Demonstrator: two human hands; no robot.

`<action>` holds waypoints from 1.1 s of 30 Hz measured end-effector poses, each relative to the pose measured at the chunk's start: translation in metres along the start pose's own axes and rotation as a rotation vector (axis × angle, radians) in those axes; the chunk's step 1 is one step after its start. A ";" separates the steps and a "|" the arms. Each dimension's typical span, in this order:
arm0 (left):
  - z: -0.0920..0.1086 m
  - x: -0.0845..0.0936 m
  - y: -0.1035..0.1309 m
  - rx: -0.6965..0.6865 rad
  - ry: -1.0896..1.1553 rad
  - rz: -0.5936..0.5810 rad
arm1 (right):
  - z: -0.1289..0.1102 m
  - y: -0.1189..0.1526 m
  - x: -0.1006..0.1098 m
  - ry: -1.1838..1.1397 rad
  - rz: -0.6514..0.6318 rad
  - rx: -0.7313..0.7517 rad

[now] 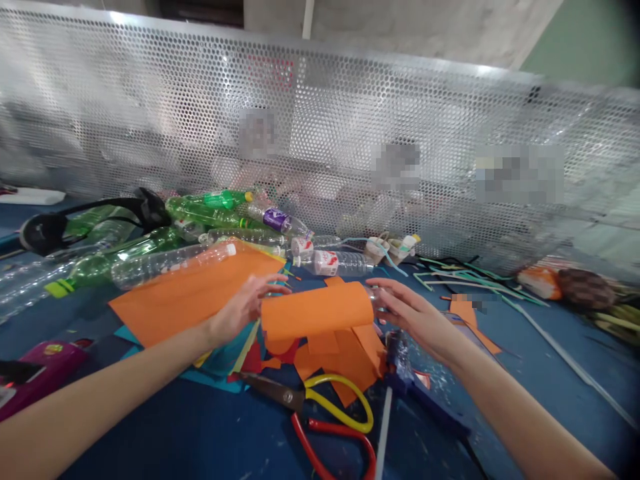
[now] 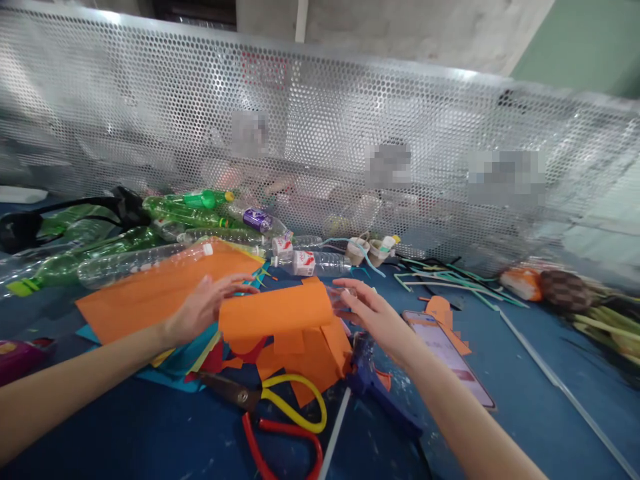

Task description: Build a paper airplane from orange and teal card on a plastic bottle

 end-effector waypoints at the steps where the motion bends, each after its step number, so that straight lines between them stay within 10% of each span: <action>1: 0.003 -0.001 -0.001 0.080 0.017 -0.038 | -0.002 0.000 0.000 0.004 0.003 0.005; 14: 0.024 -0.060 0.010 0.628 0.051 -0.472 | -0.033 0.017 -0.028 0.112 -0.003 0.158; 33: 0.010 -0.055 0.004 0.634 0.092 -0.257 | -0.012 0.010 -0.026 -0.063 0.154 0.103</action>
Point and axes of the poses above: each hand's wrist, its own y-axis away from the middle knuckle, its own x-axis out of the back of the hand, z = x × y, the point moved 2 cm from there along -y, towards the middle knuckle, and after that the axes turned 11 degrees about x, right-handed, at the moved point
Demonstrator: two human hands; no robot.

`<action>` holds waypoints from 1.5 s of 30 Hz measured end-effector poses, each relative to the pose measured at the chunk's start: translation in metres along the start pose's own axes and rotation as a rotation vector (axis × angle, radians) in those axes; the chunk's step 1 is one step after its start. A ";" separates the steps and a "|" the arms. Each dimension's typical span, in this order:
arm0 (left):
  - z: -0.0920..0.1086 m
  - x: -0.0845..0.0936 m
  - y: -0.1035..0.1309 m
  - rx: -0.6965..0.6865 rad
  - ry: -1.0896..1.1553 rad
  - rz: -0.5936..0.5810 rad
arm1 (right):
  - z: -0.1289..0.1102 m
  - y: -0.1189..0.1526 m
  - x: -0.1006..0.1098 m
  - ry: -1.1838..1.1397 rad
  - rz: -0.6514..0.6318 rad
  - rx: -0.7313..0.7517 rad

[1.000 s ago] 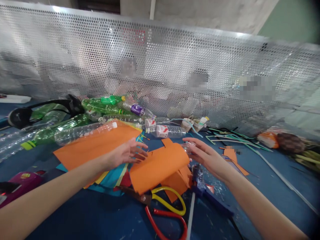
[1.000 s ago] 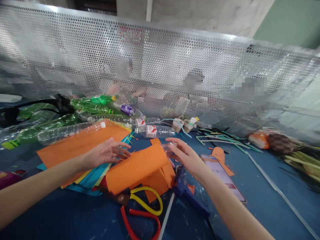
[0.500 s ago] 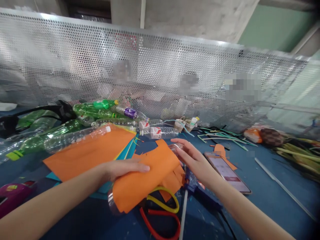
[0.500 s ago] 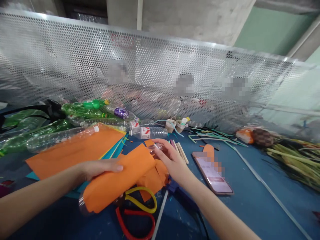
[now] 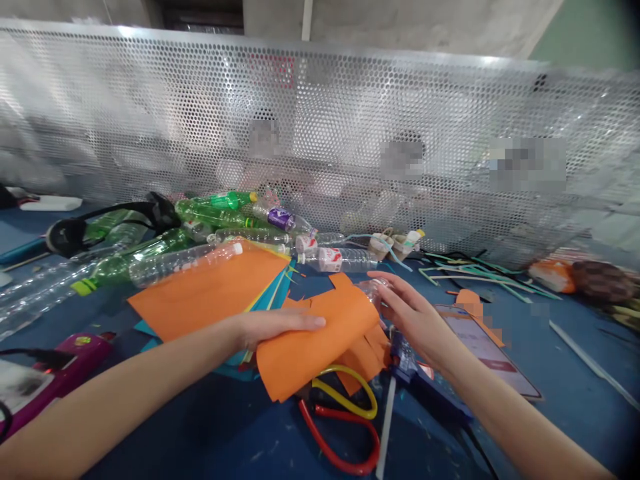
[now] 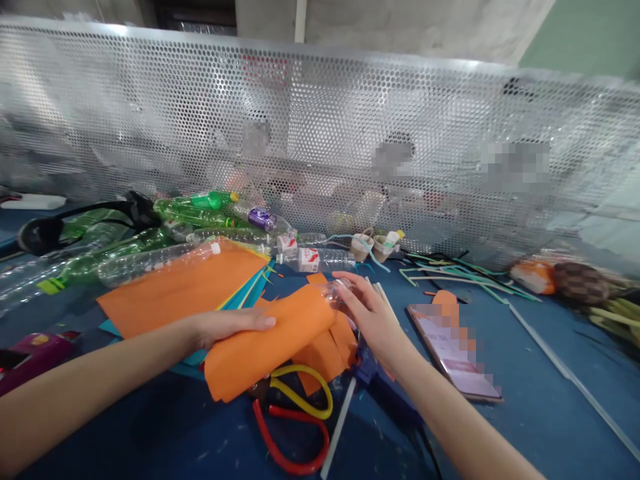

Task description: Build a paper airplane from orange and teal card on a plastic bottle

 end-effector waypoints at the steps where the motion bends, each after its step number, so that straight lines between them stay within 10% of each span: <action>1: 0.000 0.000 0.000 0.001 -0.014 0.004 | 0.000 0.000 -0.001 -0.025 0.003 -0.019; 8: -0.001 0.005 -0.004 -0.083 -0.034 0.054 | 0.006 0.002 -0.005 -0.310 0.096 -0.150; 15: -0.004 0.004 -0.009 -0.147 0.208 0.092 | 0.004 0.019 -0.025 -0.336 -0.152 -0.239; 25: -0.015 -0.005 -0.012 -0.127 0.171 -0.158 | -0.008 0.038 -0.051 -0.446 -0.240 -0.213; 45: -0.005 -0.022 -0.003 -0.299 0.028 0.010 | -0.006 0.038 -0.051 -0.459 -0.145 -0.200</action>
Point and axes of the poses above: each hand's wrist, its own y-axis away from the middle knuckle, its own x-axis out of the back of the hand, z = x × y, the point moved 2 cm from there along -y, towards the middle knuckle, and after that the axes turned 11 degrees about x, right-handed, at the moved point
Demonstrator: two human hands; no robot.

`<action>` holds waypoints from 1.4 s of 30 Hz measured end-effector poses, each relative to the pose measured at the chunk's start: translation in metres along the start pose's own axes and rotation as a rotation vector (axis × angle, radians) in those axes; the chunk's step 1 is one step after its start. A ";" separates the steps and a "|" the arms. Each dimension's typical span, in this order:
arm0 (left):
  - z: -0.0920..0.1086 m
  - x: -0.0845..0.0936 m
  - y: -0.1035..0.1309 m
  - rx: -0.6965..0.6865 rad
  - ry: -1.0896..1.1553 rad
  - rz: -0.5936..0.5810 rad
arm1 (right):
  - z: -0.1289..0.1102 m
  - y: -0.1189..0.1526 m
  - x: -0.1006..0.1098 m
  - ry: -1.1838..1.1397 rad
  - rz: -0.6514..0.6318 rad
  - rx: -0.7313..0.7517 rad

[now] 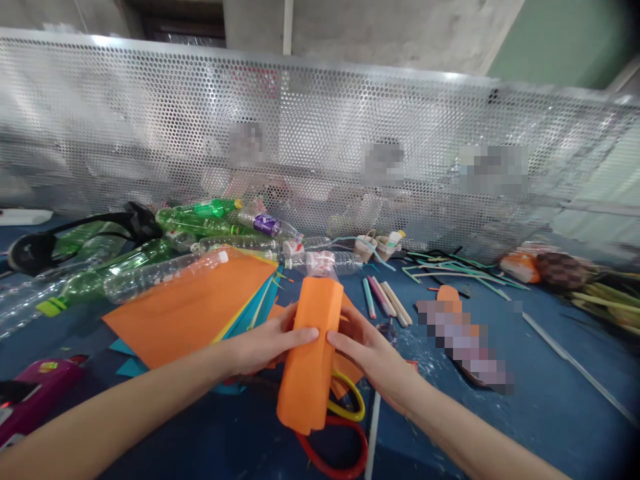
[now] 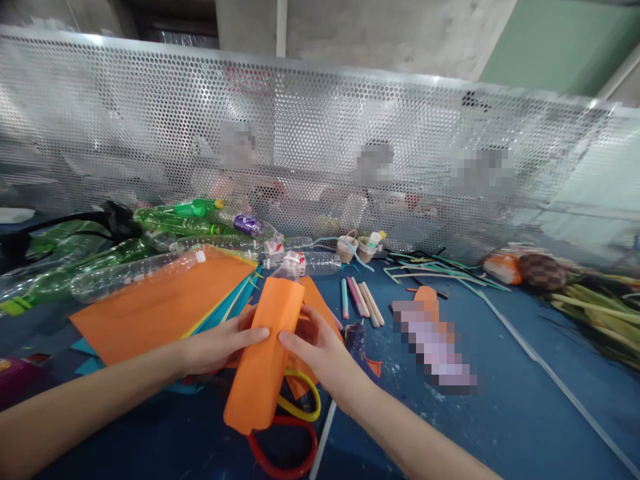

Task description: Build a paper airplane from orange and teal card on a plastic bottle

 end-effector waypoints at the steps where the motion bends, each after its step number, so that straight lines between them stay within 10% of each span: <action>1: 0.001 -0.001 0.000 0.004 -0.007 -0.002 | -0.001 0.000 0.000 -0.001 0.003 -0.003; 42: 0.006 -0.018 0.004 -0.061 -0.108 0.220 | -0.009 0.003 -0.003 0.215 0.026 0.163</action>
Point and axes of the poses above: each hand's wrist, its own y-axis away from the middle knuckle, its own x-axis out of the back of the hand, z = x × y, the point moved 2 cm from there along -y, towards the middle knuckle, and after that the axes turned 11 degrees about x, right-handed, at the moved point
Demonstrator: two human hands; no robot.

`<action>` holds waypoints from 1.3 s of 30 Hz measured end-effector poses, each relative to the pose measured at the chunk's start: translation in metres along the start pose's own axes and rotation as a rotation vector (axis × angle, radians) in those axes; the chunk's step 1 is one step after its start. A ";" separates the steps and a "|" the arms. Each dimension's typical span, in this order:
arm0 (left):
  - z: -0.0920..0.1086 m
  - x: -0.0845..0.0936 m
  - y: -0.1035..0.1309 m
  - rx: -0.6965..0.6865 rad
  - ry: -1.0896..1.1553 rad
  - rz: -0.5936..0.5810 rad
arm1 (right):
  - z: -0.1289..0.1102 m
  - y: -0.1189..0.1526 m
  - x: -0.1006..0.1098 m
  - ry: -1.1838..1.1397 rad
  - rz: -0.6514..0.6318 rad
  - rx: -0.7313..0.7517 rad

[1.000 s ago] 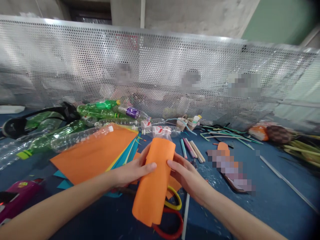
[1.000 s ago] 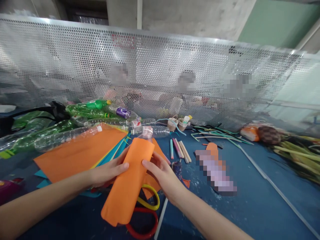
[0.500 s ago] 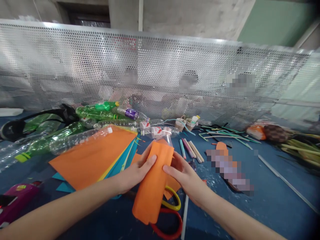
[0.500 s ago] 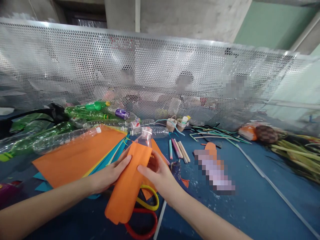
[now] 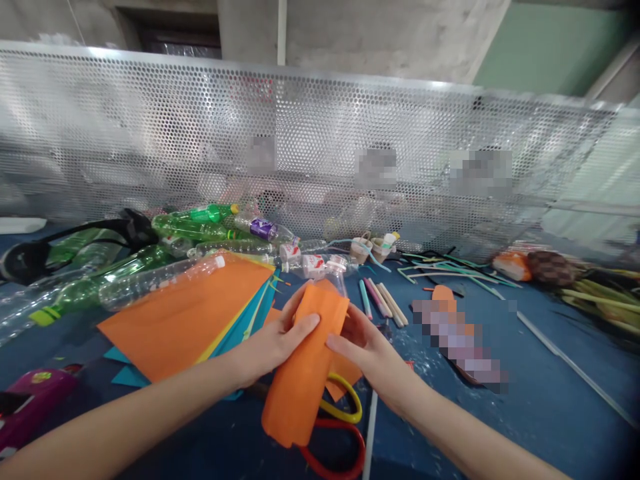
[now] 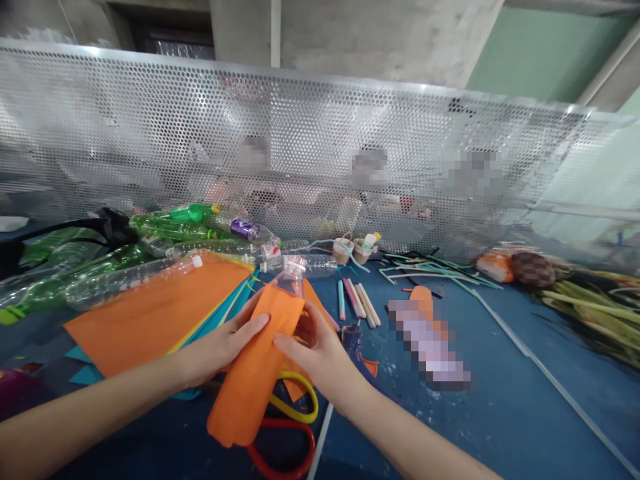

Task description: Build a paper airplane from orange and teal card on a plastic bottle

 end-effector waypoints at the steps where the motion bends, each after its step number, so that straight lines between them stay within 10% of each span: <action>1: 0.000 0.000 0.000 -0.007 -0.011 0.004 | 0.000 0.000 0.001 0.006 0.004 0.005; 39: 0.010 -0.002 0.002 -0.162 -0.203 0.117 | -0.015 -0.002 0.003 -0.071 -0.131 -0.062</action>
Point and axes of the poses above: each hand's wrist, its own y-axis away from the middle knuckle, its own x-axis out of the back of the hand, z = x × y, the point moved 2 cm from there along -y, towards the middle knuckle, and after that the axes turned 11 degrees about x, right-handed, at the moved point
